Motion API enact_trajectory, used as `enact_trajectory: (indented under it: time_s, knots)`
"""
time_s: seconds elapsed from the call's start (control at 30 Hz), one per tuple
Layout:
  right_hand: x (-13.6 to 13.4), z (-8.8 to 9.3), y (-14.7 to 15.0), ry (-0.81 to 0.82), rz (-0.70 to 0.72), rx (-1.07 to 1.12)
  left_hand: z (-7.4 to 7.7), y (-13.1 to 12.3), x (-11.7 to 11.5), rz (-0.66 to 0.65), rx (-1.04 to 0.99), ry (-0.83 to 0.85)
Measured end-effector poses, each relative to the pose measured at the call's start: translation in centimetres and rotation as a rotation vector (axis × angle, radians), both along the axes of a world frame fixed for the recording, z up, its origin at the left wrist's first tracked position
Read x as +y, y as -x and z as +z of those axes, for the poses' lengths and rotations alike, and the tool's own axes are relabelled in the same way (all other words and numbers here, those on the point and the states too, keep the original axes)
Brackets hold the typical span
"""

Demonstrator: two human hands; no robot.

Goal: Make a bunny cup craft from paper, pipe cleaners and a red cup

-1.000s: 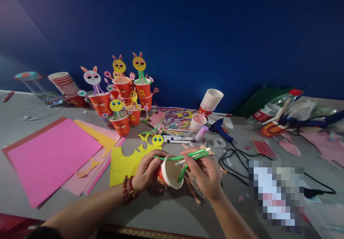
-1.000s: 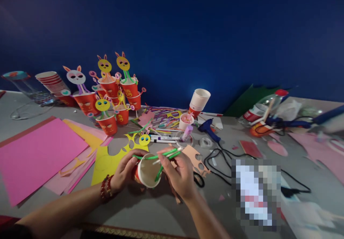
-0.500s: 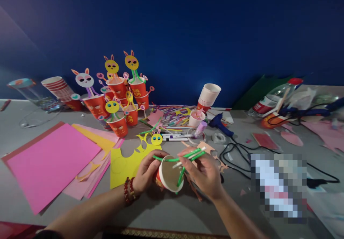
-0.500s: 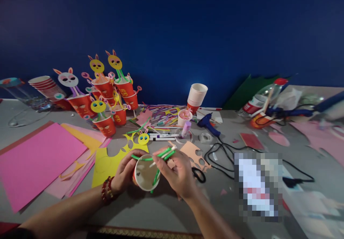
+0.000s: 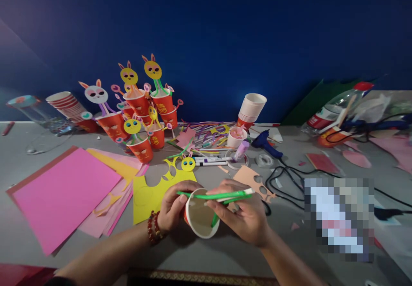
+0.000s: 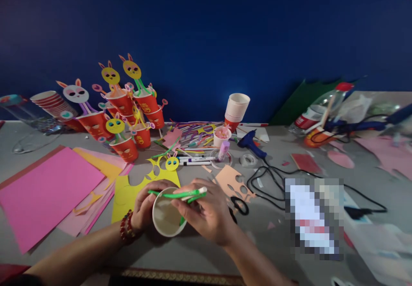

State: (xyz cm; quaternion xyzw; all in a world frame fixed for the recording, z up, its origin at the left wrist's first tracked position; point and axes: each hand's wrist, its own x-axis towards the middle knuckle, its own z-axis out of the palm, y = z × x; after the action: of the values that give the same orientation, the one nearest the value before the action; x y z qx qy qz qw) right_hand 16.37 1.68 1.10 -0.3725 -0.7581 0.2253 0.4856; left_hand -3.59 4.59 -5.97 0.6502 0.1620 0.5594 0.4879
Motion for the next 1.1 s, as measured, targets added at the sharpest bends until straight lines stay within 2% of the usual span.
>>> enact_trajectory:
  time_s: [0.13,0.43,0.83,1.0,1.1]
  knots:
    - [-0.1,-0.1,0.2,-0.002,0.006,0.039,-0.2,0.1,0.0,-0.022,-0.006,0.015]
    - [0.1,0.0,0.1,-0.053,-0.008,0.000,-0.6,0.5,-0.5,0.040,0.045,0.138]
    - [0.4,-0.7,0.5,0.014,-0.021,0.009,-1.2,0.6,-0.6,0.081,0.108,0.160]
    - [0.4,-0.9,0.7,0.043,-0.040,0.036,-1.0,0.5,-0.7,0.155,0.142,0.174]
    - [0.3,-1.2,0.9,0.074,-0.074,0.051,-0.9,0.4,-0.7,0.130,0.122,0.164]
